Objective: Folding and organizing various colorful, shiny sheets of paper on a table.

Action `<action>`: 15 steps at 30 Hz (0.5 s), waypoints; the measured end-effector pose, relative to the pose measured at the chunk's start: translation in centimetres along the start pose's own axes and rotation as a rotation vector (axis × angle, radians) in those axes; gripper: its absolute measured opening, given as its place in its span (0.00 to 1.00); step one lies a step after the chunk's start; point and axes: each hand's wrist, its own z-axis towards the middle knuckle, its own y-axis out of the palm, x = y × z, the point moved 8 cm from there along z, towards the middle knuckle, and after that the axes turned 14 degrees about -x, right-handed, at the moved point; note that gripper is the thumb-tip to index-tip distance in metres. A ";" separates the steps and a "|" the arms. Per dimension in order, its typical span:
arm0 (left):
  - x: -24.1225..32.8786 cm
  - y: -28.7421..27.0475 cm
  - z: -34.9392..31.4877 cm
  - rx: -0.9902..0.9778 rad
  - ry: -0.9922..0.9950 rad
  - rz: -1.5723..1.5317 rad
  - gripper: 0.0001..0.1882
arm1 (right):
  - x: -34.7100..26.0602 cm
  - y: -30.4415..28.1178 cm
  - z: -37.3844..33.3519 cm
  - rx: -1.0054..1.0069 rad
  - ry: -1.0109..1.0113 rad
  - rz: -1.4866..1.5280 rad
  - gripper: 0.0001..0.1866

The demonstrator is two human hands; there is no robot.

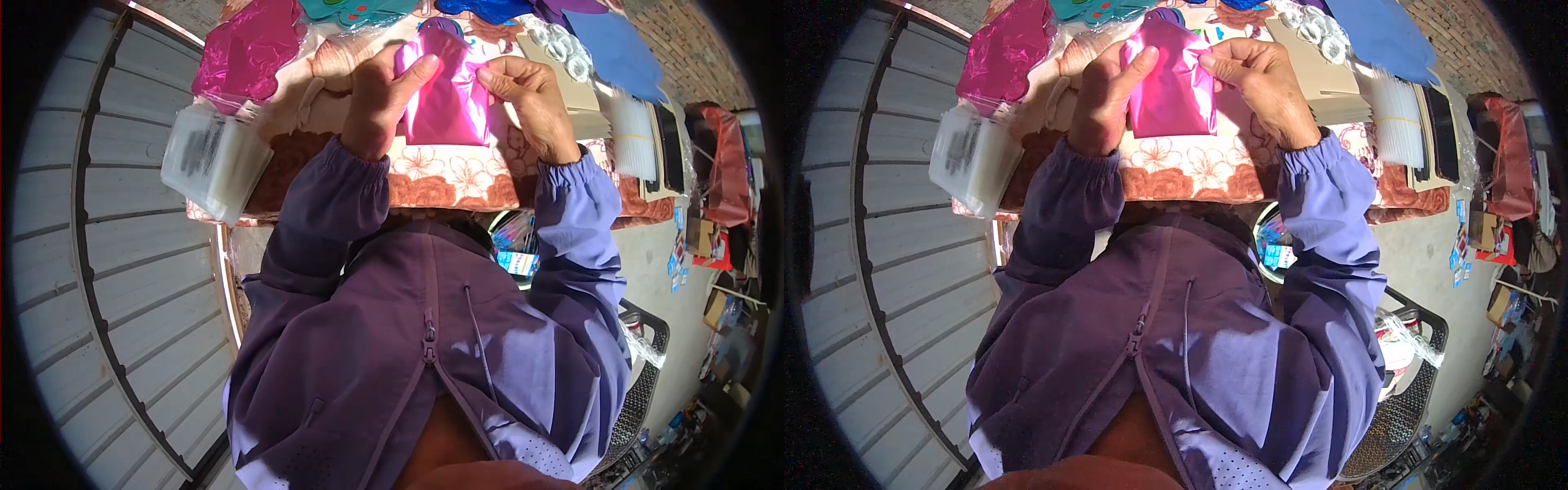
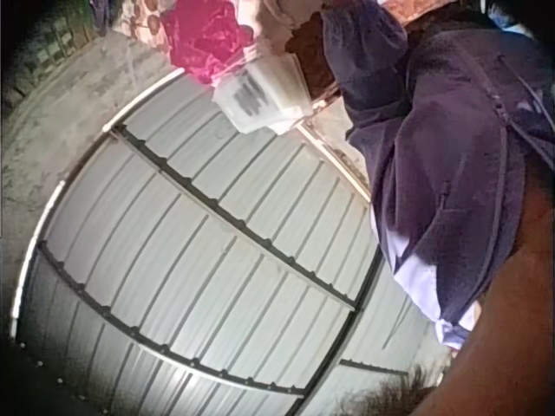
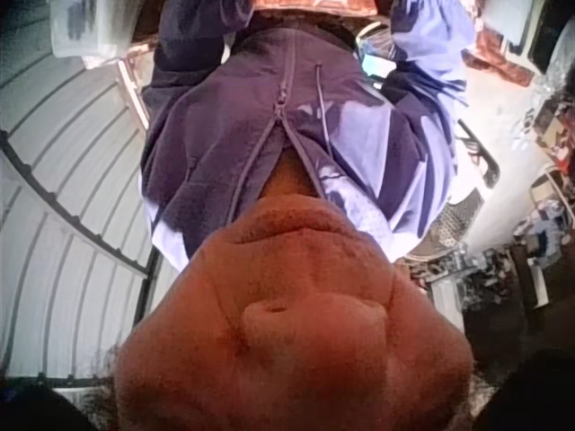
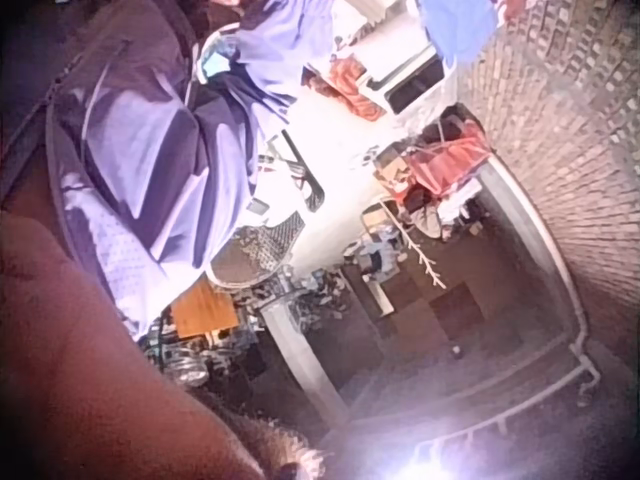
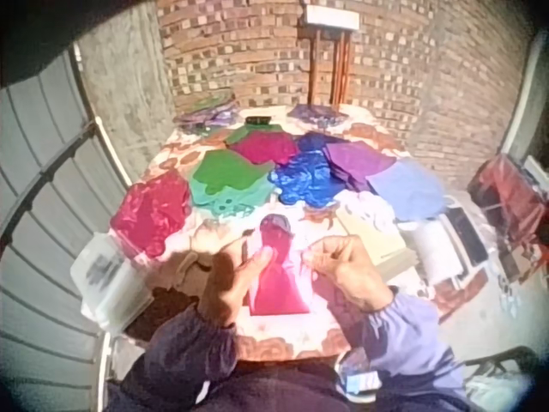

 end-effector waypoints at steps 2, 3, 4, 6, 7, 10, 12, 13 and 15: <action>-0.7 -0.3 0.1 0.014 -0.028 -0.093 0.14 | 0.0 0.5 0.2 -0.008 0.036 -0.030 0.07; -1.1 -0.5 0.1 0.005 -0.108 -0.081 0.14 | 0.0 0.7 0.2 -0.011 0.053 -0.045 0.07; -1.5 -0.8 0.0 -0.005 -0.187 -0.069 0.15 | -0.2 0.8 0.2 -0.010 0.052 -0.044 0.07; -2.1 -1.1 -0.1 -0.015 -0.267 -0.055 0.16 | -0.4 1.4 0.3 -0.061 0.113 -0.079 0.07; -2.3 -1.1 0.0 -0.032 -0.251 -0.084 0.17 | -0.3 1.7 0.3 -0.090 0.144 -0.097 0.07; -3.3 -1.2 0.0 -0.068 -0.221 -0.142 0.20 | 2.2 1.1 0.8 -0.116 0.217 -0.106 0.07; -4.2 -2.5 -0.5 0.010 -0.256 0.405 0.22 | 4.5 0.9 1.2 -0.127 0.255 -0.108 0.07; -4.2 -2.9 -0.7 0.048 -0.271 0.677 0.24 | 5.7 0.8 1.3 -0.124 0.263 -0.241 0.07; -2.9 -1.7 -0.6 0.044 -0.190 0.871 0.25 | 6.9 0.4 1.7 -0.112 0.277 -0.507 0.08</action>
